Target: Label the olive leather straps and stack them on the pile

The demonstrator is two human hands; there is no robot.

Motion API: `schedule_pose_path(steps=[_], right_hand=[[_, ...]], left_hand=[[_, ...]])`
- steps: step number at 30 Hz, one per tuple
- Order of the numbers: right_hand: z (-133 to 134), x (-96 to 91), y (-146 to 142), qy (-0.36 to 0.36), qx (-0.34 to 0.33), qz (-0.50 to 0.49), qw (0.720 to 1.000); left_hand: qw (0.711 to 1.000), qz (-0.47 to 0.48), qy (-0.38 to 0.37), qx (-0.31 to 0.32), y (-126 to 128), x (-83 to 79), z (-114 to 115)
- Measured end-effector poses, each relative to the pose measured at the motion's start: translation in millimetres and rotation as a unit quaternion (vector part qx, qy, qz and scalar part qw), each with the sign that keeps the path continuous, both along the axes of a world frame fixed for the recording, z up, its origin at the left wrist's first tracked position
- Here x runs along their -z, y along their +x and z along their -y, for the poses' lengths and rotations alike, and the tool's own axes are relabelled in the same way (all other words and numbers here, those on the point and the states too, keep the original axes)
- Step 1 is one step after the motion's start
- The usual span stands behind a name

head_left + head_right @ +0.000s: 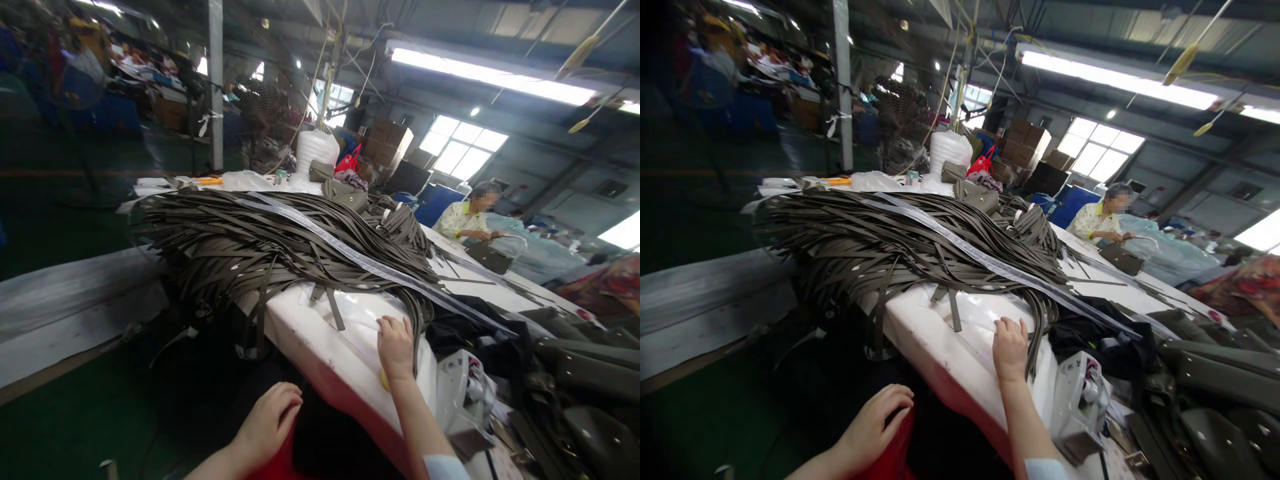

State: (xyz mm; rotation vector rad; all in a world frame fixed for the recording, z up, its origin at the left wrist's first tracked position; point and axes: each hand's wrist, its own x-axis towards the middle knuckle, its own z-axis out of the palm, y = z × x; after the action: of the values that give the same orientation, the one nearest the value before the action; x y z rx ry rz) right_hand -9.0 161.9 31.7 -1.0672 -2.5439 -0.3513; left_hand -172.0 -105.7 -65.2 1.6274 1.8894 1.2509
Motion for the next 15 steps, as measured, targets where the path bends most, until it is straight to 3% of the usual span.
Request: schedule_pose_path(steps=[5, 10, 15], right_hand=[[15, -29.5, -1, 0.048, -0.118, -0.041, 0.991], [50, -62.3, -8, 0.057, -0.244, -0.04, 0.967], [97, -84.5, -19, 0.049, -0.307, -0.024, 0.95]], left_hand=[[1.0, -0.011, 0.015, -0.013, -1, -7.1, -5], [0.994, -0.045, 0.063, -0.072, -15, -18.0, -27], [0.973, -0.094, 0.081, -0.195, -38, -20.5, -64]])
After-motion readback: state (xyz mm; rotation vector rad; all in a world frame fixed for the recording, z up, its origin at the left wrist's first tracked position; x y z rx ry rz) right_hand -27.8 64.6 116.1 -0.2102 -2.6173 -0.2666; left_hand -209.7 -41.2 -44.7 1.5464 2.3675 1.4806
